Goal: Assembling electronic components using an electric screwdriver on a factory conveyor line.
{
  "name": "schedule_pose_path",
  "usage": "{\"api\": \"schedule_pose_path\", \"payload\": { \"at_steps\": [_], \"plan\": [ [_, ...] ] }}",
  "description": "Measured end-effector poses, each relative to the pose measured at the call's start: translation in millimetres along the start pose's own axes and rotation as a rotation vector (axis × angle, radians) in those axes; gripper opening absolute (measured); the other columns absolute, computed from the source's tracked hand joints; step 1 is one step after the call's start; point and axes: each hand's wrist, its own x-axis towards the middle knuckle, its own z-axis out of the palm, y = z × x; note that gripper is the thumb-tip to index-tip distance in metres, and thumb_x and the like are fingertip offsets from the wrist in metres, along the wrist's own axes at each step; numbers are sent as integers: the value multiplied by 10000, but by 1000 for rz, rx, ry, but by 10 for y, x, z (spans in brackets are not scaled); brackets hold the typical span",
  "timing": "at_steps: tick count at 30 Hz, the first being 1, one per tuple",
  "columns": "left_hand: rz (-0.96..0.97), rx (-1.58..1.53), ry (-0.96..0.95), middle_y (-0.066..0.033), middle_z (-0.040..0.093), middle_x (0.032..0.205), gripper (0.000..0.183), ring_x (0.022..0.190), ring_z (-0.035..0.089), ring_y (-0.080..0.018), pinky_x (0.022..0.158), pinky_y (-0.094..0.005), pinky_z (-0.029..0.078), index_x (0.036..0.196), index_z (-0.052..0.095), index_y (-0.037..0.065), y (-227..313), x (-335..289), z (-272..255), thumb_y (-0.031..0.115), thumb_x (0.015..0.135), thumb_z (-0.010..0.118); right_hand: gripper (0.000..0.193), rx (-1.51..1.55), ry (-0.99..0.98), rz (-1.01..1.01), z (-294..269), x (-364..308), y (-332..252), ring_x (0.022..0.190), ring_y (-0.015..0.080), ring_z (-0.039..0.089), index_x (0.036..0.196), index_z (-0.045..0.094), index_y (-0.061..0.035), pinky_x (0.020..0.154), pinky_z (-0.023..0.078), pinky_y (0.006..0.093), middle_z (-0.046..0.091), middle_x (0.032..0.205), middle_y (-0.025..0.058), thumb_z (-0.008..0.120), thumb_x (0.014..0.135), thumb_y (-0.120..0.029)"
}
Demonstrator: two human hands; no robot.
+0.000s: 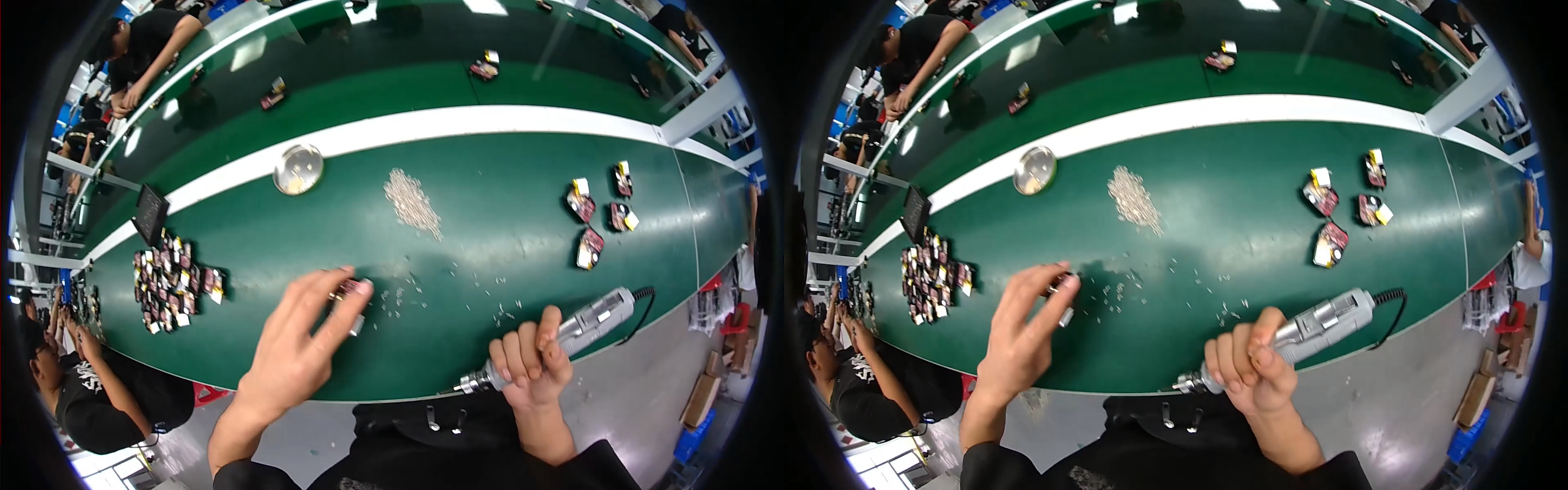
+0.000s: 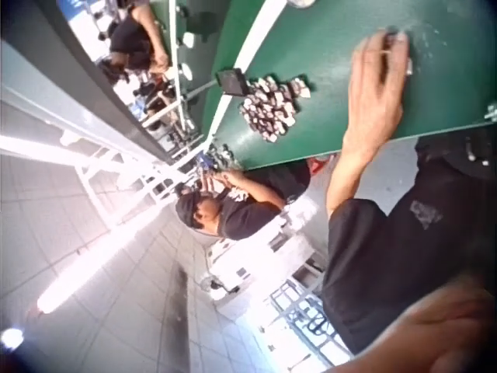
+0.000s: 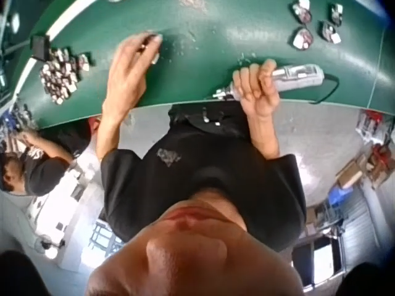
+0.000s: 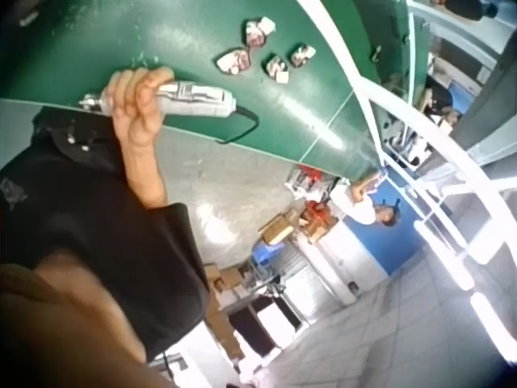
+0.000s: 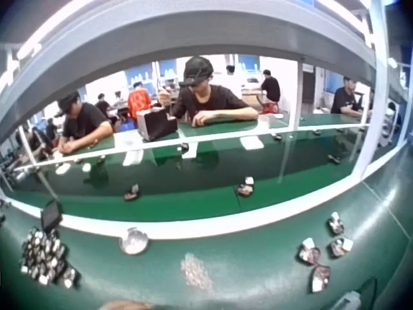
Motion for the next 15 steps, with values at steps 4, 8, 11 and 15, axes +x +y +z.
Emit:
{"api": "schedule_pose_path", "payload": {
  "at_steps": [4,8,11,15],
  "plan": [
    [157,-85,-27,-200,550,1181,441,986,576,-334,791,-373,517,1121,591,-44,590,-149,453,-61,681,631,112,11,-42,24,3,-120,-54,451,115,403,889,450,-113,534,382,289,372,518,-22,537,918,-178],
    [156,66,-1,-225,530,1242,477,1011,565,-339,789,-388,515,1134,551,-99,790,-204,678,-61,666,636,68,-4,-52,35,0,-318,-87,452,117,410,893,455,-109,538,388,289,372,517,-20,511,917,-140],
    [116,-19,-29,-234,531,1238,497,1005,563,-354,795,-389,513,1130,547,-110,834,-219,729,-75,643,635,52,1,-67,45,-21,-433,-80,452,118,411,896,458,-106,541,390,291,380,521,-17,502,914,-126],
    [12,-151,9,-203,573,1190,466,957,585,-339,769,-384,521,1069,578,-94,901,-142,683,-111,606,624,54,49,-87,62,-7,-495,-21,449,120,407,894,455,-104,539,387,295,384,525,-10,506,907,-114]
  ]
}}
